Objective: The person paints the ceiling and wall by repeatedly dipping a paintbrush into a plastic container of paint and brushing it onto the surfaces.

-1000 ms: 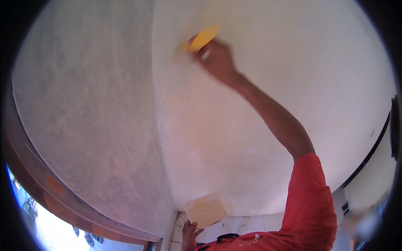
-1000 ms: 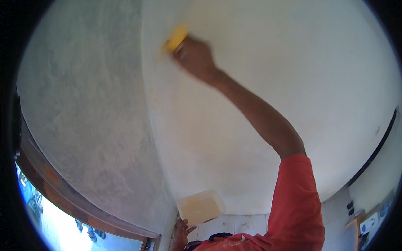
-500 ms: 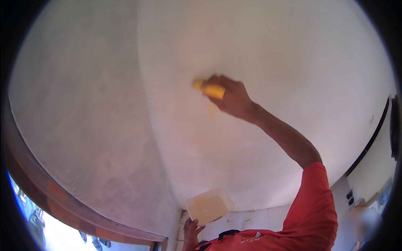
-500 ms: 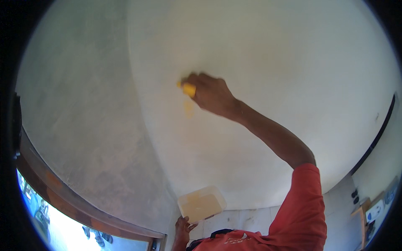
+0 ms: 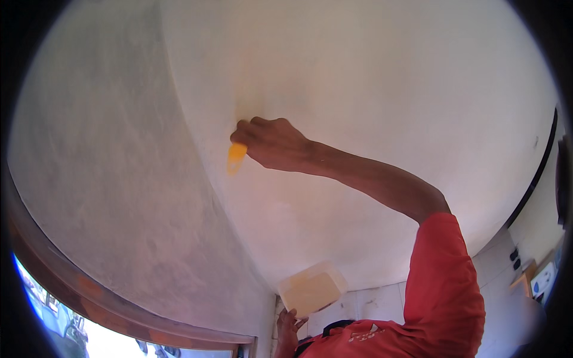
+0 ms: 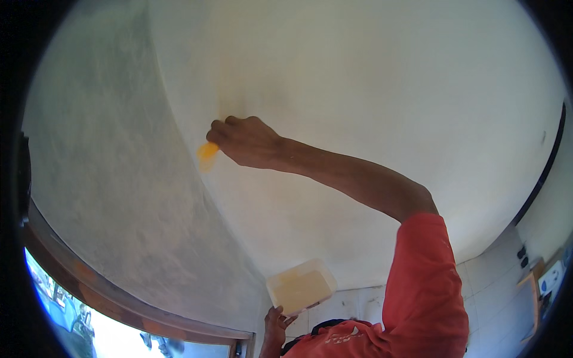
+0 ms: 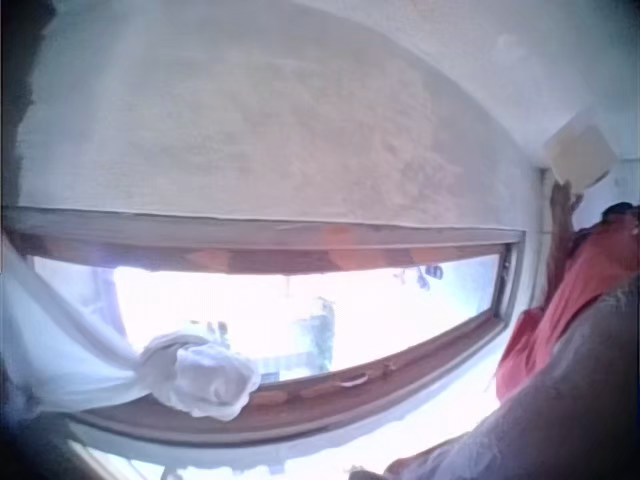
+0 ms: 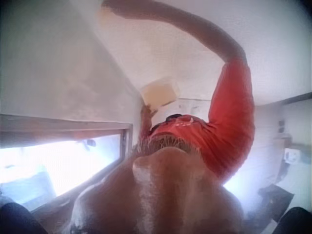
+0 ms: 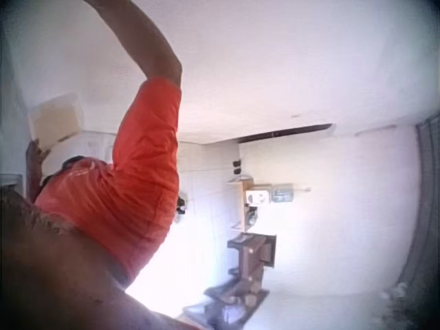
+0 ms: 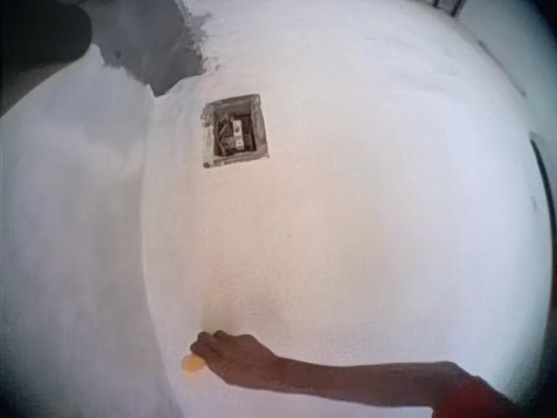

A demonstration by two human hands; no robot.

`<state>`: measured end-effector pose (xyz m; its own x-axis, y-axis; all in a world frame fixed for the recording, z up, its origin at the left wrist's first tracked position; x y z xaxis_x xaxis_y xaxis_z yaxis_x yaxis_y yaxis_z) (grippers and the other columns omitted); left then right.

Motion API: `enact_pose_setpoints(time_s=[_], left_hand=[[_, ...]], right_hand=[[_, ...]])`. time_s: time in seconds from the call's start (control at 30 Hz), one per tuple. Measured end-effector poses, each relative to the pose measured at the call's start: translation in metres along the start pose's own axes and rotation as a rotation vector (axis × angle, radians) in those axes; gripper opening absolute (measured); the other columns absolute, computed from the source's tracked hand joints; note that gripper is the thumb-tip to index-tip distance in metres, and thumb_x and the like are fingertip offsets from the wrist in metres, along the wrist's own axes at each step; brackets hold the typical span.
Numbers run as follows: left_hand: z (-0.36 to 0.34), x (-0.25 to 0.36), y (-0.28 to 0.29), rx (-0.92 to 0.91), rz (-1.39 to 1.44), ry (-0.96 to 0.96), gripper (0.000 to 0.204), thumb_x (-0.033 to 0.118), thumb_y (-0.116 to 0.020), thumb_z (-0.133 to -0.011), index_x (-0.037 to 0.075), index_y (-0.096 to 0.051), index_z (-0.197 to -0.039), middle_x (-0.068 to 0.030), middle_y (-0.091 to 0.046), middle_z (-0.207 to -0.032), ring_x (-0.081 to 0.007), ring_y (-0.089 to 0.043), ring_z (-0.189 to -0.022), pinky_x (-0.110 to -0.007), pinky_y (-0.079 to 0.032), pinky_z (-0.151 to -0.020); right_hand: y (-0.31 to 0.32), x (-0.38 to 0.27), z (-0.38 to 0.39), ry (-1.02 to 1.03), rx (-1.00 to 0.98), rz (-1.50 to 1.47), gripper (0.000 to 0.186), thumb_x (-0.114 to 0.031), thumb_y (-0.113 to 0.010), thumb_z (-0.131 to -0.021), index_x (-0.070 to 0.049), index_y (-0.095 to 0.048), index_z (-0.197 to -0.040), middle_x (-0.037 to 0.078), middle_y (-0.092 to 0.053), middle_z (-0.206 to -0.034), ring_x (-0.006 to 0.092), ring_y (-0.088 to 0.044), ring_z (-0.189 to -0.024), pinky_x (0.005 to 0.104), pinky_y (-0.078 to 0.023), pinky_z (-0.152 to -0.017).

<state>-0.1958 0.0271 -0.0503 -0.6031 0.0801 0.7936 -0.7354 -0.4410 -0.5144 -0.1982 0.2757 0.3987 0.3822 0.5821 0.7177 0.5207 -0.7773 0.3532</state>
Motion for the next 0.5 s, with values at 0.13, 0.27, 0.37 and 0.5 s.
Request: enact_pose_setpoints(time_s=[0.13, 0.27, 0.37, 0.5], left_hand=[[0.001, 0.003, -0.004, 0.004, -0.045, -0.015, 0.050, 0.034, -0.058, -0.091, 0.000, -0.050, -0.127, -0.0158, -0.061, -0.121, -0.0308, -0.063, -0.110, -0.048, -0.054, -0.092], [-0.001, 0.002, 0.000, 0.021, -0.061, -0.021, 0.050, 0.034, -0.058, -0.091, 0.000, -0.050, -0.127, -0.0162, -0.061, -0.122, -0.0314, -0.062, -0.112, -0.049, -0.053, -0.093], [-0.006, -0.003, 0.002, 0.037, -0.048, -0.036, 0.049, 0.033, -0.057, -0.091, 0.000, -0.050, -0.127, -0.0171, -0.060, -0.123, -0.0322, -0.061, -0.113, -0.050, -0.053, -0.094], [-0.016, -0.012, 0.004, 0.016, -0.010, -0.020, 0.048, 0.033, -0.057, -0.092, 0.000, -0.050, -0.126, -0.0169, -0.060, -0.123, -0.0334, -0.061, -0.114, -0.051, -0.053, -0.094]], right_hand=[[0.051, 0.116, 0.034, -0.469, 0.195, -0.327, 0.019, -0.019, -0.068, -0.090, -0.011, -0.068, -0.107, 0.005, -0.070, -0.093, 0.0170, -0.068, -0.077, 0.0328, -0.055, -0.069], [0.133, 0.215, 0.059, -0.558, 0.497, 0.165, 0.015, -0.013, -0.065, -0.090, -0.004, -0.061, -0.101, 0.012, -0.067, -0.096, 0.0276, -0.066, -0.087, 0.0365, -0.054, -0.072], [0.135, 0.200, 0.065, -0.452, 0.416, 0.425, 0.023, -0.007, -0.065, -0.084, -0.012, -0.067, -0.106, 0.003, -0.069, -0.101, 0.0211, -0.066, -0.085, 0.0322, -0.054, -0.069], [0.077, 0.084, 0.080, 0.010, -0.083, 0.506, 0.027, -0.013, -0.065, -0.081, -0.020, -0.065, -0.107, -0.002, -0.063, -0.105, 0.0161, -0.062, -0.097, 0.0286, -0.052, -0.066]])
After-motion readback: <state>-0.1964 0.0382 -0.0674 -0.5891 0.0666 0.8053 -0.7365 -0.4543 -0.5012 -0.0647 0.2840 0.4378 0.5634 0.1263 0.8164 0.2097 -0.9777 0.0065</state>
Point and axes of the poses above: each hand's wrist, its own z-axis away from the middle knuckle, its own y-axis out of the back of the hand, x = y × z, the point moved 5 cm from there along -z, towards the middle knuckle
